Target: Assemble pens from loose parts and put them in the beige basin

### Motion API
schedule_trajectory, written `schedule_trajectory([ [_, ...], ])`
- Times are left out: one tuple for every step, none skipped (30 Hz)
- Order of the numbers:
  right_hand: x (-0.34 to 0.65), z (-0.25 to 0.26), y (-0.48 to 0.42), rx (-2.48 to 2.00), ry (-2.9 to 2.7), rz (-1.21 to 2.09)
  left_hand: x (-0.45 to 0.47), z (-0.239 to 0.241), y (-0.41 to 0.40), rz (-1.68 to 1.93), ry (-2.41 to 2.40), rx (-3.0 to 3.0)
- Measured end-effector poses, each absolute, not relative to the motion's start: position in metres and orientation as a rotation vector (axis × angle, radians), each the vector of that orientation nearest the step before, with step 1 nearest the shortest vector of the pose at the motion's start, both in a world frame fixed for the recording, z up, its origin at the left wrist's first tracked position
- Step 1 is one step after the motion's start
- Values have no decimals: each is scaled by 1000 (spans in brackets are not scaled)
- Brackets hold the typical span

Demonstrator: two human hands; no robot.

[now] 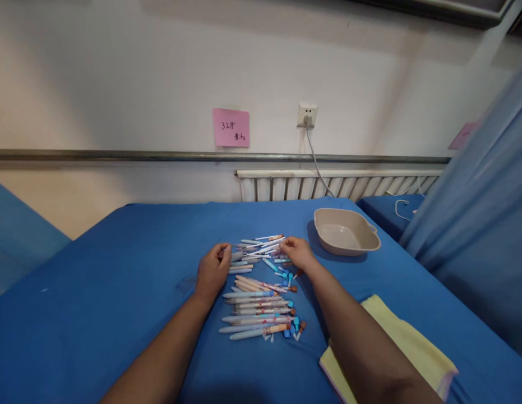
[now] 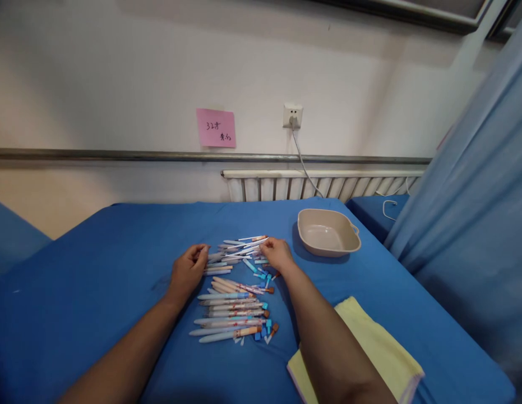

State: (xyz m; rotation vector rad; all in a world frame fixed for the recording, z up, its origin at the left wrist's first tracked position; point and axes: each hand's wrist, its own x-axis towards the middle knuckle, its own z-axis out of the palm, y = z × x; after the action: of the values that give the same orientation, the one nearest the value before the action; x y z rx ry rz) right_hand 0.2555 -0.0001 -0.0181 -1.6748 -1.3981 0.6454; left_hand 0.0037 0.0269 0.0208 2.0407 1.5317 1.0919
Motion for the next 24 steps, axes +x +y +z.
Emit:
schedule_trajectory([
  [255, -17, -2, -1703, -1424, 619, 2, 21, 28, 1108, 1555, 2053],
  [254, -15, -3, -1732, -1448, 593, 0, 21, 29, 1125, 1583, 2058],
  [254, -14, -5, -1760, -1469, 568, -3, 21, 31, 1143, 1616, 2055],
  [254, -12, -6, -1786, -1489, 544, -5, 22, 32, 1162, 1652, 2046],
  [254, -11, -7, -1809, -1508, 524, -8, 23, 34, 1183, 1691, 2027],
  [253, -10, -8, -1826, -1526, 508, -11, 24, 35, 1205, 1724, 2002],
  [253, -8, -10, -1839, -1541, 497, -13, 25, 36, 1227, 1750, 1971],
  [253, -6, -11, -1849, -1562, 481, -14, 26, 37, 1248, 1766, 1936],
  [252, -4, -12, -1858, -1589, 448, -15, 26, 38, 1268, 1772, 1901],
  [250, -1, -13, -1863, -1621, 403, -15, 26, 38, 1284, 1766, 1872],
  [248, 2, -14, -1859, -1660, 353, -15, 26, 38, 1290, 1744, 1856],
  [246, 4, -16, -1840, -1711, 316, -13, 24, 38, 1280, 1705, 1853],
  [242, 6, -18, -1799, -1774, 308, -11, 22, 37, 1248, 1650, 1867],
  [238, 8, -19, -1736, -1842, 339, -8, 20, 36, 1198, 1582, 1895],
  [234, 8, -21, -1661, -1906, 411, -5, 17, 35, 1134, 1508, 1929],
  [229, 8, -23, -1588, -1970, 507, -2, 14, 33, 1061, 1435, 1969],
  [224, 7, -24, -1523, -2029, 600, 1, 12, 32, 998, 1373, 2010],
  [220, 6, -26, -1478, -2080, 675, 4, 10, 30, 949, 1322, 2054],
  [216, 5, -28, -1451, -2124, 721, 7, 8, 28, 916, 1284, 2101],
  [212, 5, -30, -1437, -2165, 733, 9, 7, 26, 892, 1252, 2149],
  [209, 5, -32, -1435, -2202, 718, 11, 6, 25, 870, 1222, 2199],
  [207, 6, -33, -1438, -2233, 681, 12, 6, 23, 850, 1193, 2246],
  [205, 8, -35, -1447, -2258, 635, 13, 6, 23, 832, 1166, 2287],
  [204, 10, -37, -1459, -2280, 589, 13, 6, 22, 815, 1142, 2320],
])
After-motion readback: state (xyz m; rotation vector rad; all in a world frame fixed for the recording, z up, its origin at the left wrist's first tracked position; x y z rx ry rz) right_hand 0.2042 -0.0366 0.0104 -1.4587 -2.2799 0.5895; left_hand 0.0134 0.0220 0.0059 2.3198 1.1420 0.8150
